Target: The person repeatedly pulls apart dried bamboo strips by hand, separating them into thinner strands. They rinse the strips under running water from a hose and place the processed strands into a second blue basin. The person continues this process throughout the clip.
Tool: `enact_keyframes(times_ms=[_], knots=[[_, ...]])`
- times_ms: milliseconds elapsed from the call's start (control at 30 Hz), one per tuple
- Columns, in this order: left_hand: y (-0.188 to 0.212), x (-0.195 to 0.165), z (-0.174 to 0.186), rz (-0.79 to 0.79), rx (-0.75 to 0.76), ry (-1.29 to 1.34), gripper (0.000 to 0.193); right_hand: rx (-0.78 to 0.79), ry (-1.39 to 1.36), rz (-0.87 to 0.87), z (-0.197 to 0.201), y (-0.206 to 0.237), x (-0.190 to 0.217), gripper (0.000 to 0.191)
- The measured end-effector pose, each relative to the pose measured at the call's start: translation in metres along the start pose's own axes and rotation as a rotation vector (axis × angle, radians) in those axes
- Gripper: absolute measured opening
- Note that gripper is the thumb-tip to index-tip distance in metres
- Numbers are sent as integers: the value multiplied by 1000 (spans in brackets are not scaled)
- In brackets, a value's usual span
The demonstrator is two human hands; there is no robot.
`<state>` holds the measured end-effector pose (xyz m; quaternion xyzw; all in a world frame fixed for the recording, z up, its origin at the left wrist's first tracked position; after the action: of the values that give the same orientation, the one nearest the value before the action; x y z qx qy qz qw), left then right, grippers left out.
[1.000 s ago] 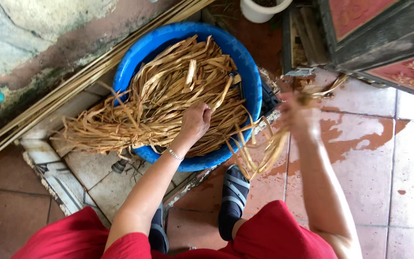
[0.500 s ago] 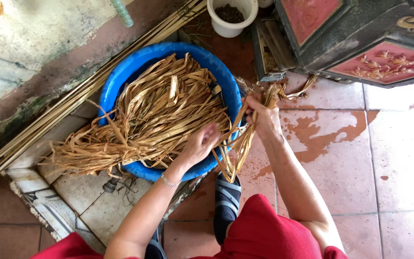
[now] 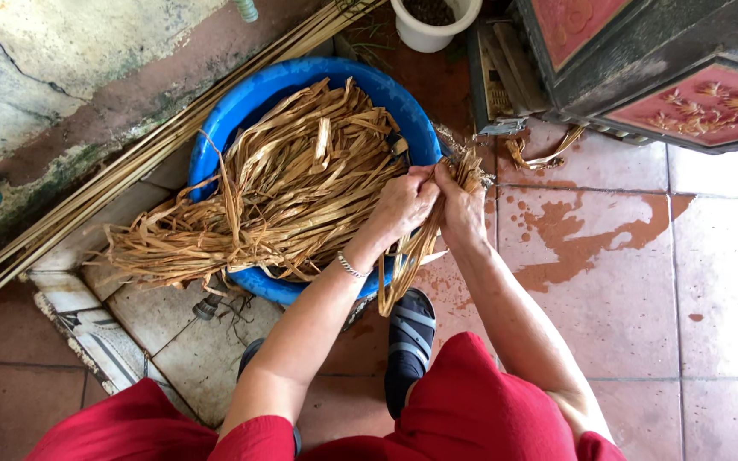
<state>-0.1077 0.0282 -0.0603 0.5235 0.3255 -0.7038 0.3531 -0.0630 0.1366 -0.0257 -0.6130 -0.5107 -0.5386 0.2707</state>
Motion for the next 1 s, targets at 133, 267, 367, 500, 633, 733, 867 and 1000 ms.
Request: enact_keyframes(times_ms=[133, 267, 367, 500, 633, 733, 867, 1000], knots=[[4, 7, -25, 150, 83, -89, 40, -163, 6, -58, 12, -11, -1, 20], [20, -8, -34, 100, 76, -225, 34, -364, -67, -66, 44, -21, 6, 10], [46, -16, -36, 113, 277, -281, 25, -612, -194, -145, 84, -34, 8, 8], [82, -27, -21, -151, 181, -297, 16, -657, -342, -84, 154, -52, 12, 26], [96, -29, -12, -289, 154, -236, 14, -888, -360, -27, 204, -53, -12, 28], [103, -28, -7, -241, 232, -271, 11, -756, -473, -44, 240, -62, -10, 31], [113, -35, 7, -341, 214, -269, 12, -800, -469, 6, 280, -67, -10, 30], [119, -33, 20, -352, 223, -298, 12, -787, -512, 75, 300, -72, -8, 33]])
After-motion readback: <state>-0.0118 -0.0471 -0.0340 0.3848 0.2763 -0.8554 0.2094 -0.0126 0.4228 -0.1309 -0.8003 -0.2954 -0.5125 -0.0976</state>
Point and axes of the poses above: each hand's wrist, its own y-axis away from the middle knuckle, its own z-axis out of the back of the hand, x = y × z, the point moved 4 cm from there along -y, towards the middle knuckle, and after that the axes turned 5 degrees about y, right-handed, at the moved point
